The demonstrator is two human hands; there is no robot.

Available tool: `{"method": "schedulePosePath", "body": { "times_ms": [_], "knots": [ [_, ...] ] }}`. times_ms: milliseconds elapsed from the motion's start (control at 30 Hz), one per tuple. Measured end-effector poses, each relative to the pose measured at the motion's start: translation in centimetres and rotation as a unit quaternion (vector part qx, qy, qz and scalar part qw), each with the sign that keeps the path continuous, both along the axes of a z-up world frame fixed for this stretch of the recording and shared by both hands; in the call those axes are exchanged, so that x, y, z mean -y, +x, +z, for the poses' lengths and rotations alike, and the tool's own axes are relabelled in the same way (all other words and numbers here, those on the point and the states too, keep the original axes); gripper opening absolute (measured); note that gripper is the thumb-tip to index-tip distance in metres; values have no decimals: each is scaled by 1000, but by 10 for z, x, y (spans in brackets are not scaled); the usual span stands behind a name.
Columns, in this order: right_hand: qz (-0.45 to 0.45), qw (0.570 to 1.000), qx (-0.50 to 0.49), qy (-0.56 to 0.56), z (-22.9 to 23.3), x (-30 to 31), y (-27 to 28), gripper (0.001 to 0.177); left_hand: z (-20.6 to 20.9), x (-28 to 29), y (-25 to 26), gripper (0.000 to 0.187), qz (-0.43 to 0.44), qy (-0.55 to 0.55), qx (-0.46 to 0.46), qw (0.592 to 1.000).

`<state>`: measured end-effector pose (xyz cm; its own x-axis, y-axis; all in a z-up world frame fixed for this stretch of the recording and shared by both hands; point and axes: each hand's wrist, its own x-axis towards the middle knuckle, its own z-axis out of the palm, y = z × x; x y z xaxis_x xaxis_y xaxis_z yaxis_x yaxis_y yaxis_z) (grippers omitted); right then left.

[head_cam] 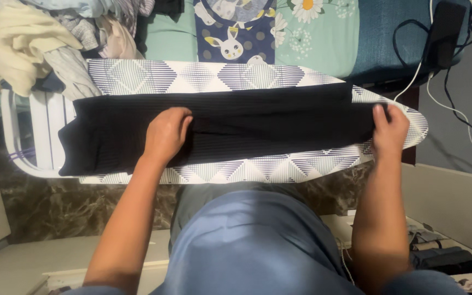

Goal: The person picks up a black shirt from a pile on a bed, removes a hanger, and spreads the shirt out on an ironing board. They fold the sleeves and the body of the shirt into a square, button the top button, and place the folded garment on the bed.

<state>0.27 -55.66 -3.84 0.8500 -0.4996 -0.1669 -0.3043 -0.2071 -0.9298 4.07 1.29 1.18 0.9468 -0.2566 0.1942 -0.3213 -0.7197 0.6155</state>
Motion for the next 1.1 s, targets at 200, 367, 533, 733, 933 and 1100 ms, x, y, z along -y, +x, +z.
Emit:
{"method": "schedulePosePath", "body": {
  "times_ms": [200,367,533,733,933,1100],
  "knots": [
    [78,953,15,-293,-42,-23,64,42,-30,19,20,19,45,116,-2,992],
    [94,900,-97,-415,-41,-30,45,50,-18,31,3,33,52,91,70,992],
    [91,858,-104,-495,-39,-71,1,52,-17,35,-25,48,61,118,59,989],
    [87,872,-148,-458,-13,-98,-1,51,-41,-2,-33,62,110,151,-17,982],
    [93,861,-133,-481,-26,-87,-7,51,-56,-11,-32,69,121,159,-52,978],
    [81,892,-192,-400,-41,-45,19,56,-48,-1,-34,62,134,113,-13,984]
  ]
}}
